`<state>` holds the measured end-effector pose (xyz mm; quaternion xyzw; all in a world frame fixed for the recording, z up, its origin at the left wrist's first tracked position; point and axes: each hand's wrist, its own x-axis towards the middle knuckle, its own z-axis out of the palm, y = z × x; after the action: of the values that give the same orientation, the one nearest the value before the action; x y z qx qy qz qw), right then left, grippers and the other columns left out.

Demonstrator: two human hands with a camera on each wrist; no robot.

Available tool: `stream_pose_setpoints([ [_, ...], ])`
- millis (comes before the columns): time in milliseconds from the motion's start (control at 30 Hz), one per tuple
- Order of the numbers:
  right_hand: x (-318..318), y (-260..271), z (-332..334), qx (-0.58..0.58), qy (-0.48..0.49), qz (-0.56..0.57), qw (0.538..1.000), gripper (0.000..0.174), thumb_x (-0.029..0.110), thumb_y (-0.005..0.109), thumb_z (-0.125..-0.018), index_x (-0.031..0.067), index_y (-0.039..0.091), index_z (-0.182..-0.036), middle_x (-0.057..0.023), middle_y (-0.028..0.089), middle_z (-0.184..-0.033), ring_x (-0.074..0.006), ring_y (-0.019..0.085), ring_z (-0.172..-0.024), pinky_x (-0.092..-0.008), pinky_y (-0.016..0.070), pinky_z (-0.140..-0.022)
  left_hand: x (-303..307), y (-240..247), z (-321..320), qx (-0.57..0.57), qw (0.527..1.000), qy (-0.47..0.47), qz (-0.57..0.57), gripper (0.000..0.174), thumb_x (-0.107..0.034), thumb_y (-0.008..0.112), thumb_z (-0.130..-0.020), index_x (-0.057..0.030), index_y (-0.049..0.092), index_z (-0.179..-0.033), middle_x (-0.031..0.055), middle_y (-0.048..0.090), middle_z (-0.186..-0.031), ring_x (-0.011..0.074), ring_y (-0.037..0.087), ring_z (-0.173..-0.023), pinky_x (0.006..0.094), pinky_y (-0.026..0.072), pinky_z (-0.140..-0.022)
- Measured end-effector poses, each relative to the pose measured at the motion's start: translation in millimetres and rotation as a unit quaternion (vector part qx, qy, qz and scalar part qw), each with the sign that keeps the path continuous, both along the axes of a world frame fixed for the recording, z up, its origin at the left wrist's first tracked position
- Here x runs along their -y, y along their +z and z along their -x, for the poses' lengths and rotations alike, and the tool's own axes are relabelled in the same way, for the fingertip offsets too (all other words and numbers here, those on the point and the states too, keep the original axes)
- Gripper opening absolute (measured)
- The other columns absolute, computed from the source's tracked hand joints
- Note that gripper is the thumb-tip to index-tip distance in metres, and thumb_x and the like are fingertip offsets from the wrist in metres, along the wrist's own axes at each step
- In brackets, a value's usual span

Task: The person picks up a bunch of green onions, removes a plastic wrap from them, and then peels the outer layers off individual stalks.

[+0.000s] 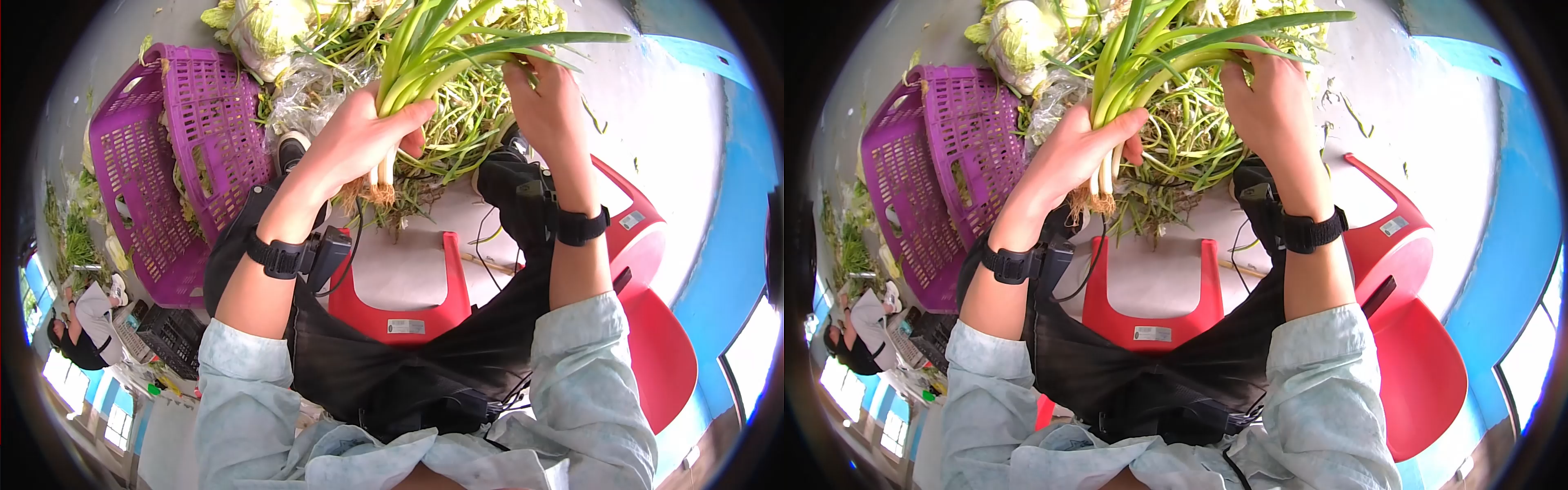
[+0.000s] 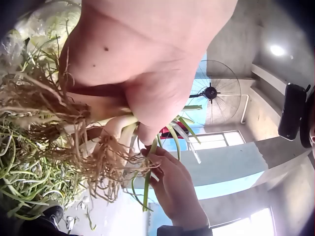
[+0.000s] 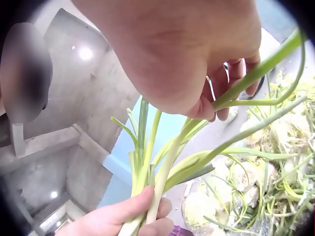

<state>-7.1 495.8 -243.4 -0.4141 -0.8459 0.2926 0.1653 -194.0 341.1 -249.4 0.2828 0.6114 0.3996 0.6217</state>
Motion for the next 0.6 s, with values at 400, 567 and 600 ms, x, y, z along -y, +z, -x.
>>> stream_pose_setpoints([
  [400, 15.5, 3.0, 14.6, -0.075, -0.014, -0.039, 0.996, 0.021, 0.022, 0.071, -0.091, 0.0029, 0.072, -0.101, -0.0138, 0.073, -0.096, -0.0293, 0.07, -0.091, -0.0392, 0.0541, -0.085, 1.2, -8.2, -5.6, 0.176, 0.975, 0.135, 0.013, 0.02, -0.028, 0.068, -0.101, -0.0114, 0.057, -0.1, -0.0059, 0.052, -0.074, 0.0053, 0.052, -0.061, 0.0289, 0.0548, -0.072],
  [567, 36.2, 12.2, 28.2, -0.101, 0.016, 0.104, 0.989, 0.024, 0.023, 0.071, -0.092, 0.0002, 0.072, -0.101, -0.0136, 0.074, -0.092, -0.0266, 0.073, -0.088, -0.0368, 0.0567, -0.082, 2.9, -11.0, 2.9, 0.217, 0.951, 0.219, -0.012, 0.018, -0.025, 0.066, -0.102, -0.0107, 0.059, -0.109, -0.0038, 0.056, -0.084, 0.0065, 0.055, -0.071, 0.0296, 0.0556, -0.078],
  [600, 40.8, 12.9, 30.5, -0.091, 0.024, 0.135, 0.986, 0.025, 0.023, 0.071, -0.093, -0.0002, 0.072, -0.101, -0.0139, 0.074, -0.092, -0.027, 0.074, -0.087, -0.0372, 0.0567, -0.082, 2.4, -7.0, 1.8, 0.207, 0.953, 0.221, -0.012, 0.018, -0.025, 0.066, -0.102, -0.0101, 0.059, -0.111, -0.0031, 0.057, -0.087, 0.007, 0.056, -0.072, 0.0301, 0.056, -0.079],
])
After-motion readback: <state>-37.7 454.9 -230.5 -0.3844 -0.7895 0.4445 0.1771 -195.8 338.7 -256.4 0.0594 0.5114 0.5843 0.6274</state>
